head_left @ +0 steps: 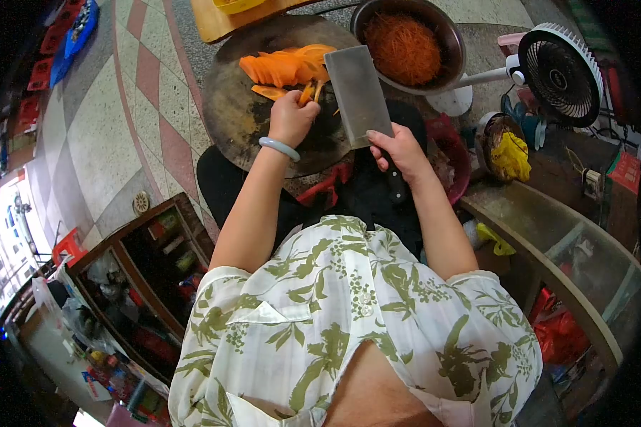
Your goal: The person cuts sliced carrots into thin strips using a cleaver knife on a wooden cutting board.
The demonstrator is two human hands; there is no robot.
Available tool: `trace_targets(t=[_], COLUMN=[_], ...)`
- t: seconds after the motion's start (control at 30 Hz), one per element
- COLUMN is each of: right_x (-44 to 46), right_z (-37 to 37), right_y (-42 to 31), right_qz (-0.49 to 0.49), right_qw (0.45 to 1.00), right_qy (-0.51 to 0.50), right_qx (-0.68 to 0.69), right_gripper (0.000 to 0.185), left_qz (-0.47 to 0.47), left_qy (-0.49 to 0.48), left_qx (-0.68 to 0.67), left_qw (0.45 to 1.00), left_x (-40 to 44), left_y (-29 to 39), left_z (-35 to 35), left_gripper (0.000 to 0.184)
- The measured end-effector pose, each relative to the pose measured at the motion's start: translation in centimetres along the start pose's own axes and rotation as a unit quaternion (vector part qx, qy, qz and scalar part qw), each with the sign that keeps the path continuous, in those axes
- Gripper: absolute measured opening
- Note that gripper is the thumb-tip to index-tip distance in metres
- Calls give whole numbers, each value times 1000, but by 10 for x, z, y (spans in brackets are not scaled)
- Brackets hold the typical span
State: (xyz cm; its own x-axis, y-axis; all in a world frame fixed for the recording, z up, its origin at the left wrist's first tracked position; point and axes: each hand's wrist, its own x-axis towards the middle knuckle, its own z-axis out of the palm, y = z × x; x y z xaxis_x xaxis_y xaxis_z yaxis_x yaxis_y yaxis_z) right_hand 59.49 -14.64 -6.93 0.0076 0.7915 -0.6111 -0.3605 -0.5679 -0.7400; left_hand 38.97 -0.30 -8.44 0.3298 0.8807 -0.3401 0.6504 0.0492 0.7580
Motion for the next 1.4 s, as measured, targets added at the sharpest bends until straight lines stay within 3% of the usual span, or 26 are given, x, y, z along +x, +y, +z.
trace_targets(t=[0.07, 0.1, 0.2, 0.4, 0.7, 1.0, 1.1, 1.2, 1.23, 1.33, 1.4], right_x=[0, 0, 4, 7, -2, 0, -3, -4, -5, -7, -12], right_z=[3, 6, 16, 24, -5, -9, -11, -17, -19, -24, -28], right_y=[0, -3, -6, -10, -22, -9, -8, -4, -3, -3, -4], right_qz=[6, 11, 7, 7, -3, -15, -17, -26, -29, -31, -28], right_qw=[1000, 1000, 999, 999, 998, 999, 999, 998, 998, 997, 996], right_qy=[-8, -13, -32, -40, 51, 40, 46, 54, 58, 75, 85], right_qx=[7, 13, 25, -2, 42, 23, 5, -3, -4, -2, 3], right_gripper=[15, 15, 16, 16, 18, 20, 19, 19, 19, 20, 20], left_qz=[-82, -125, -172, -139, -153, -177, -156, -8, 28, 78, 100], left_qy=[-53, -67, -78, -124, -105, -153, -150, -68, -57, -26, -17], left_qx=[-231, -305, -486, -606, -482, -501, -437, -138, -28, 130, 162], left_qw=[968, 942, 854, 773, 856, 833, 873, 988, 998, 988, 982], left_x=[-1, -6, -12, -7, -11, -11, -7, -1, 1, -5, -3], left_y=[-2, 3, 10, -14, -4, 1, 1, 10, 12, 33, 33], left_z=[-5, -8, -9, -4, -2, 3, 5, 20, 22, 29, 34], left_gripper=[19, 7, 6, 9, 23, 21, 18, 22, 28, 31, 25])
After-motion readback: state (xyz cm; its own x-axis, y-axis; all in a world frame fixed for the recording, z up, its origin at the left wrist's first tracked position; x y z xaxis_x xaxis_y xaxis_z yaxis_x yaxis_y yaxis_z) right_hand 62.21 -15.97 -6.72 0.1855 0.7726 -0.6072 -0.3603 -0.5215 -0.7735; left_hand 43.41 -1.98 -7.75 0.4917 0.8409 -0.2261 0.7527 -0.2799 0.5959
